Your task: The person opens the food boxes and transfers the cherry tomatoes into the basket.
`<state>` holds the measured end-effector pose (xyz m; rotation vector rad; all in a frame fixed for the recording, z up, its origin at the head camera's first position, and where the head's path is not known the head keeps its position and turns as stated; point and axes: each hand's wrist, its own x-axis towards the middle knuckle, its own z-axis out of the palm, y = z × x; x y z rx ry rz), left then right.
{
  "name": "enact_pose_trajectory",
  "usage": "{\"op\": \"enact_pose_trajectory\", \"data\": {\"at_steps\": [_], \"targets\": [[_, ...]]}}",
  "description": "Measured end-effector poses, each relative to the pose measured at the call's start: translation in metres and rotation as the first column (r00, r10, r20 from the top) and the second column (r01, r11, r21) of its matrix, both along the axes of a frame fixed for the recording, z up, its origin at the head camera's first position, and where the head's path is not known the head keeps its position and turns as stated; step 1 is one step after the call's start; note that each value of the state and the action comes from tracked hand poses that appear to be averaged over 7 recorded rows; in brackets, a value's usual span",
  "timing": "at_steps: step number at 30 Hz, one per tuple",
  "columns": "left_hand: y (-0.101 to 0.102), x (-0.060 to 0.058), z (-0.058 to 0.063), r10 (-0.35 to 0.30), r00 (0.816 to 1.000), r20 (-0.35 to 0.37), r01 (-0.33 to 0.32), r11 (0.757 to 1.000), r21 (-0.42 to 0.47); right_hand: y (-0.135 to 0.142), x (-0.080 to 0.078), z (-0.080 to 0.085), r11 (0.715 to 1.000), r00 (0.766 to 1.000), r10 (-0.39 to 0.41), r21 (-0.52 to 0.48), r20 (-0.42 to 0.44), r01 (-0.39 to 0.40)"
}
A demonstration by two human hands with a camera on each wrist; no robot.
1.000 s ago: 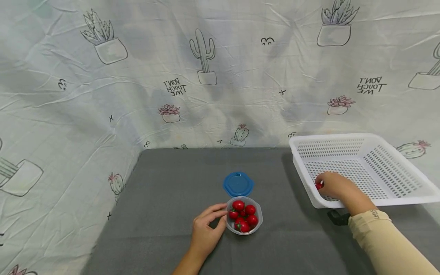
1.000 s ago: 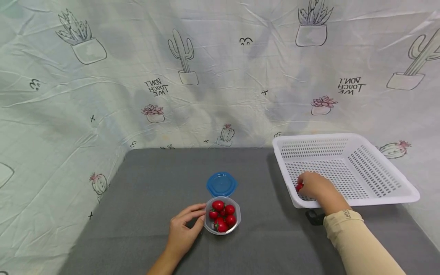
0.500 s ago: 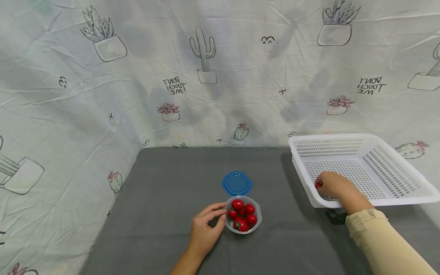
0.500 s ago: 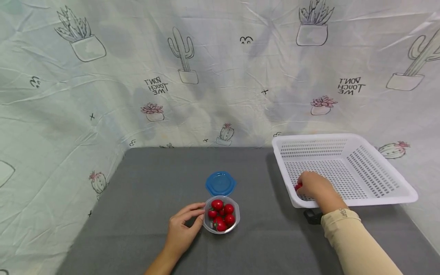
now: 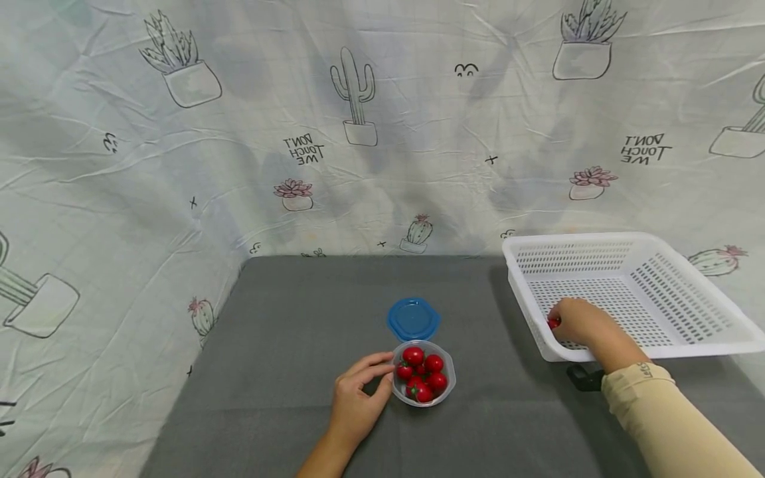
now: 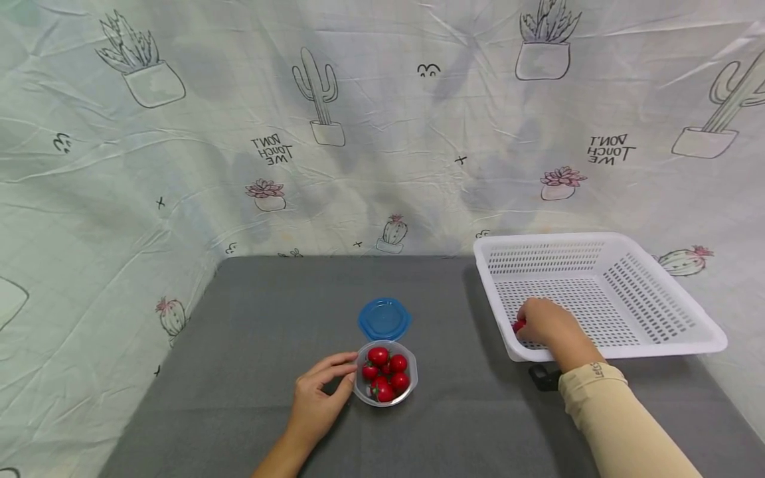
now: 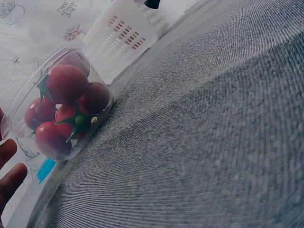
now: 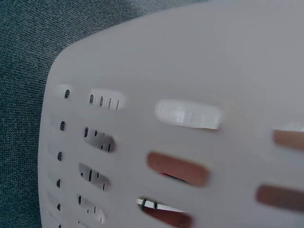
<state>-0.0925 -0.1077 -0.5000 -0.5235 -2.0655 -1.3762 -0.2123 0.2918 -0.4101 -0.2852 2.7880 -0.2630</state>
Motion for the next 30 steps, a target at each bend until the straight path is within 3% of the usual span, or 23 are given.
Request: {"op": "enact_pose_trajectory", "data": {"at_steps": [17,22,30], "targets": [[-0.0008,-0.0017,-0.0002,0.004,1.0,-0.008,-0.004,1.0,0.013,-0.0022,-0.0042,0.0013,1.0,0.999,-0.015,-0.007,0.029,0.016],[-0.0014,0.0005,0.0024,-0.005,0.999,0.038,0.005,1.0,0.014,-0.0027,-0.0042,0.0,1.0,0.999,-0.025,-0.017,0.035,0.025],[-0.0005,0.0007,0.002,-0.008,0.999,0.051,0.008,1.0,0.009,-0.0033,-0.0018,0.0014,0.999,0.999,-0.04,-0.002,0.036,0.04]]}}
